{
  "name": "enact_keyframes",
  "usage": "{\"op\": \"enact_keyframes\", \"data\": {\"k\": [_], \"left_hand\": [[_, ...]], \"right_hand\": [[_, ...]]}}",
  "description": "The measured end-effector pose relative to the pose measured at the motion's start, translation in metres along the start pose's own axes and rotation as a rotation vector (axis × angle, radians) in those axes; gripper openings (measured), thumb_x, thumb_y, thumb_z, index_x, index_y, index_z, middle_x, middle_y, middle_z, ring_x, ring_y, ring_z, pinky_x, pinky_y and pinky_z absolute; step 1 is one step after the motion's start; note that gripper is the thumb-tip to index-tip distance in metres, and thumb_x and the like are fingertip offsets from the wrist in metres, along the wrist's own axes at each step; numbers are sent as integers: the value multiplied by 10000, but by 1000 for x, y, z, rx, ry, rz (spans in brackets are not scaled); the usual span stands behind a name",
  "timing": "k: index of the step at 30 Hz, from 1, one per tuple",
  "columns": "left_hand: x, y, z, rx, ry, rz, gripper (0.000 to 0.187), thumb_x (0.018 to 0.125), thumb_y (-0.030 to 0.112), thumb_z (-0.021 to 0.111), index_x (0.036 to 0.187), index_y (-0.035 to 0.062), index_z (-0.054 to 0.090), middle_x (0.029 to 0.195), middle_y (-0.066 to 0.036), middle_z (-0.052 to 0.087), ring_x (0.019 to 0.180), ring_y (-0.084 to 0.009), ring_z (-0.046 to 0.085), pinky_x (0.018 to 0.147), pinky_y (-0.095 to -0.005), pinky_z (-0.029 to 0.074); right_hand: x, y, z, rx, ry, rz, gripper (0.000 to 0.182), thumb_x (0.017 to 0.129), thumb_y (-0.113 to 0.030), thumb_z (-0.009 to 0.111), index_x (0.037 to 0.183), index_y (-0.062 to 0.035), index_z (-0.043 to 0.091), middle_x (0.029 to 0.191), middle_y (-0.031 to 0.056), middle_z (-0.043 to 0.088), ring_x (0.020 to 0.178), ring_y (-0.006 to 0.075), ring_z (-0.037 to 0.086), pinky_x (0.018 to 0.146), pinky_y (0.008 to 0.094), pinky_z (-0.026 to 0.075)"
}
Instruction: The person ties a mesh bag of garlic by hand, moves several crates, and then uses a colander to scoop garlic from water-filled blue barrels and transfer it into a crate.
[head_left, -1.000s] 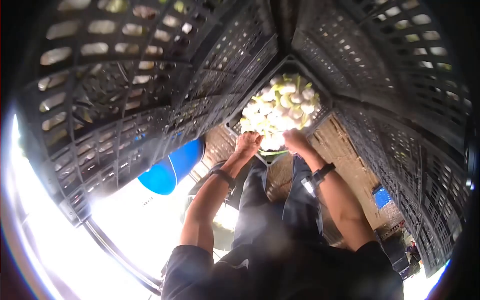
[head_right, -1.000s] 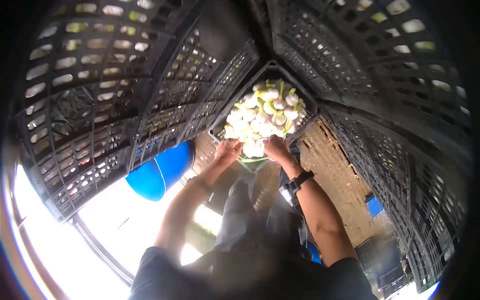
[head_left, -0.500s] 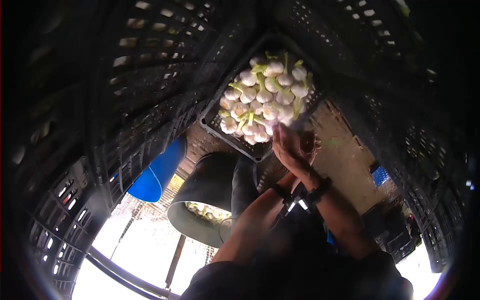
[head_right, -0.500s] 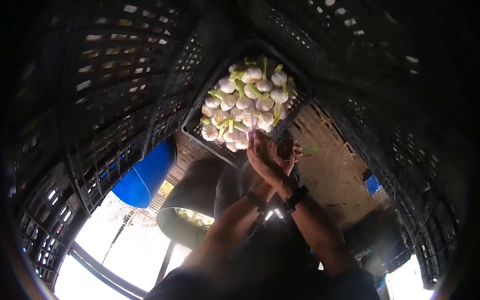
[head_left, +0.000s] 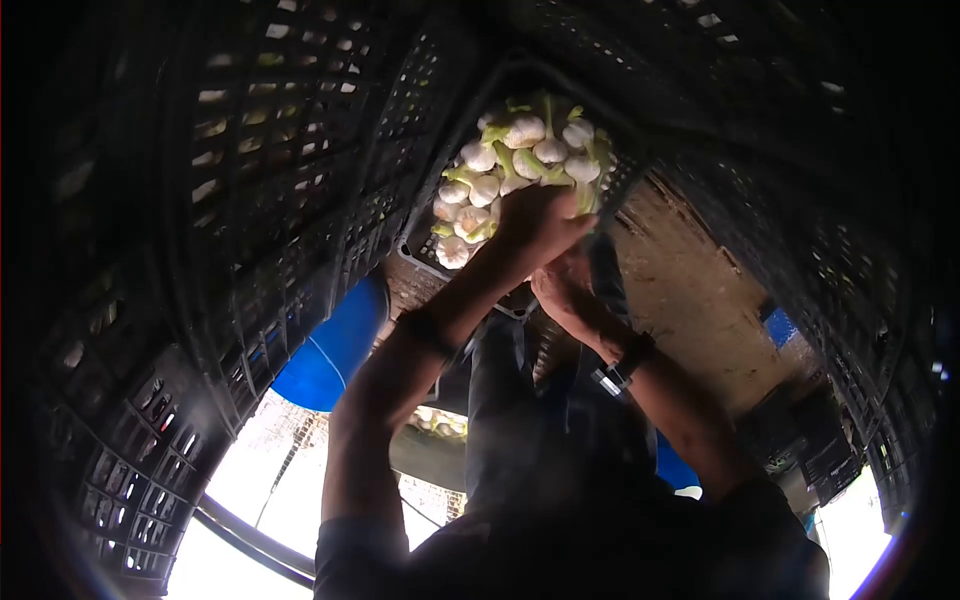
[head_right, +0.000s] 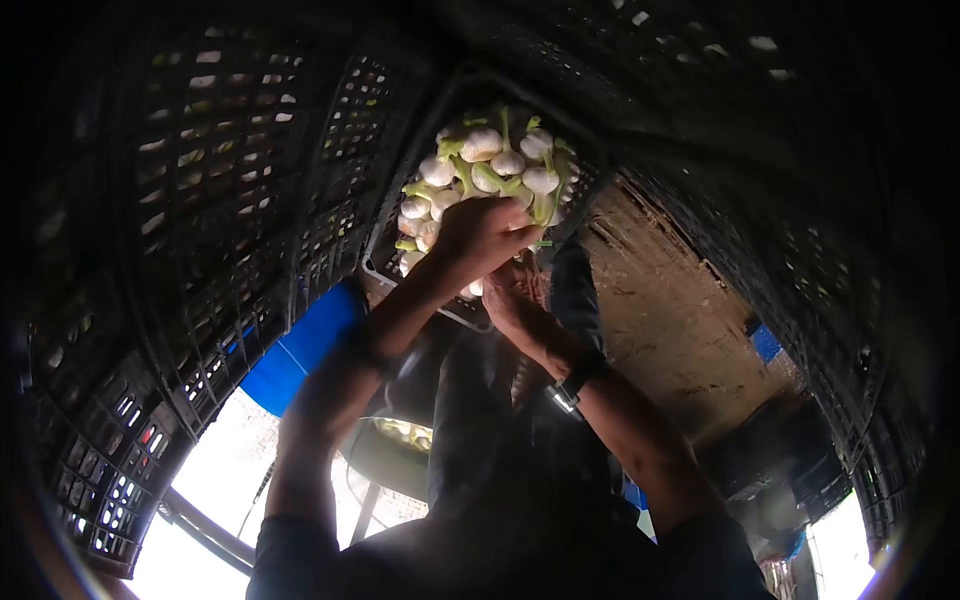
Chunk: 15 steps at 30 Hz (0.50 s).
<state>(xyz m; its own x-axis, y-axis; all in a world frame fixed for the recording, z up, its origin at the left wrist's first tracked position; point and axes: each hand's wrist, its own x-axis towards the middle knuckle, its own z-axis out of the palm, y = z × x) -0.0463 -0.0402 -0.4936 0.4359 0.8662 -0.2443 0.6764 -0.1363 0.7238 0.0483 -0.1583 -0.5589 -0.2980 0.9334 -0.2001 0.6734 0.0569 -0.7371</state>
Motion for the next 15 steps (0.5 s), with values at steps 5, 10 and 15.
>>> {"op": "enact_keyframes", "data": {"k": [5, 10, 15], "left_hand": [[48, -1, 65, 390, -191, 143, 211, 753, 286, 713, 741, 77, 682, 748, -118, 680, 759, -302, 686, 652, -410, 519], [39, -16, 92, 340, -55, 237, 93, 750, 97, 604, 800, 62, 674, 777, -132, 686, 764, -311, 684, 620, -438, 499], [43, -19, 61, -207, -53, -129, 119, 791, 167, 674, 784, 48, 667, 629, -88, 637, 568, -221, 640, 523, -338, 500]], "right_hand": [[3, -9, -17, -102, 118, -71, 397, 754, 35, 601, 1143, -39, 568, 1084, 189, 611, 1046, 389, 546, 891, 503, 433], [7, -20, -31, 9, -55, 30, 326, 747, 6, 597, 1070, -38, 581, 1005, 189, 630, 1030, 366, 579, 887, 506, 429], [1, -13, -20, -275, -126, 155, 118, 880, -131, 600, 897, -16, 577, 840, 157, 624, 721, 305, 617, 665, 409, 502]]}}
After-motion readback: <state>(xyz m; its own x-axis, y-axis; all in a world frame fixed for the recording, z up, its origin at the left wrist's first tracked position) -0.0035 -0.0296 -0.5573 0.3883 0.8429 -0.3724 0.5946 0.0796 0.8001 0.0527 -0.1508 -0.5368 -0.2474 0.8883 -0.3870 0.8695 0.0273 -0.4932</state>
